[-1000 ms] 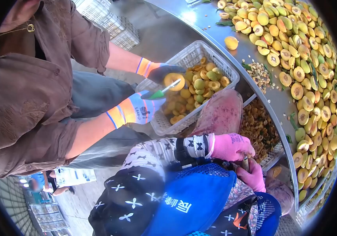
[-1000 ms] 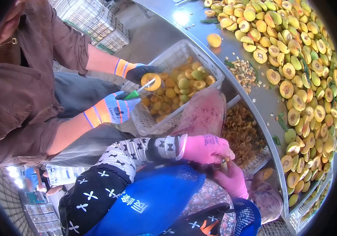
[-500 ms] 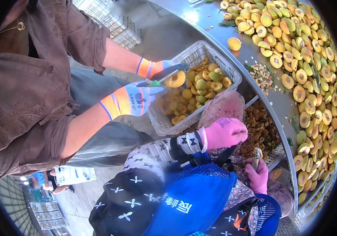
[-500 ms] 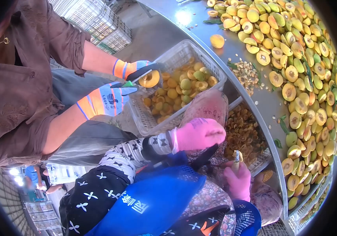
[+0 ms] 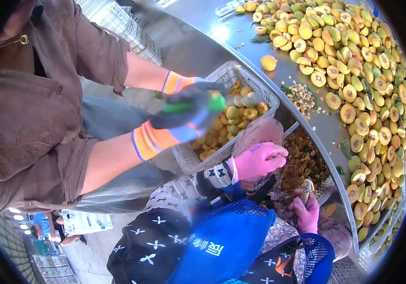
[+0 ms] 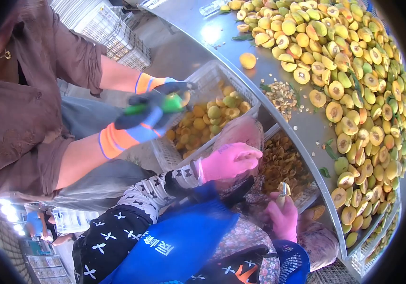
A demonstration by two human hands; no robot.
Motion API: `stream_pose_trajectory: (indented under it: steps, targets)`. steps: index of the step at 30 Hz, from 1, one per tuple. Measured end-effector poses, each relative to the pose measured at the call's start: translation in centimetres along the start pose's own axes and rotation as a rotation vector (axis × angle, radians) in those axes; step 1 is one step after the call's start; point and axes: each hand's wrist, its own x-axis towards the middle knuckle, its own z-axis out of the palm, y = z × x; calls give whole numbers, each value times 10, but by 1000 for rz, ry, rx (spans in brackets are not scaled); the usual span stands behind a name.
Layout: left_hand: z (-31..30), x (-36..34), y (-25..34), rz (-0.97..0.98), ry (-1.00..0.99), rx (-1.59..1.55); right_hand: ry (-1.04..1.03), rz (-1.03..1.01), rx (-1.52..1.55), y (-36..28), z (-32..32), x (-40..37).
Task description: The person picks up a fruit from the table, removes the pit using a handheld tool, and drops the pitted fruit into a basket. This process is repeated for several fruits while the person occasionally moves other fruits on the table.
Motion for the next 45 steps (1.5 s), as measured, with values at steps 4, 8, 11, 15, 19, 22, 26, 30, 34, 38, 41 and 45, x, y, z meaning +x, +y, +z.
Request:
stream_pose_trajectory:
  steps: [4, 8, 11, 15, 19, 22, 26, 30, 34, 38, 41, 45]
  targets:
    - [-4, -2, -5, 19, 39, 27, 65, -10, 10, -3, 0, -2]
    - [-9, -1, -20, 101, 96, 115, 68, 27, 42, 0, -3, -3]
    - [-11, -7, -2, -44, 53, 70, 74, 65, 31, 1, -4, -2]
    - [-10, -5, 12, -69, 29, 61, 54, 49, 60, 3, -3, -2]
    - [-12, 41, -6, 266, 112, 44, 86, 80, 132, -4, -7, -8]
    - [-28, 91, 17, 588, 427, 288, 116, 97, 146, -9, -9, -12]
    - [-83, 164, 71, 426, 763, 275, 155, 105, 161, -5, -17, -11]
    - [-108, 245, 70, 640, 836, 333, 200, 116, 154, -8, -21, -6]
    - [-69, 268, 106, 262, 489, 305, 176, 120, 189, -9, -26, -1]
    - [-55, 330, 75, 300, 923, 738, 186, 141, 200, -8, -33, 0]
    - [-41, 333, 81, 524, 719, 869, 197, 112, 167, -6, -40, -1]
    - [-22, 340, 59, 425, 438, 1178, 216, 98, 110, -7, -44, 1]
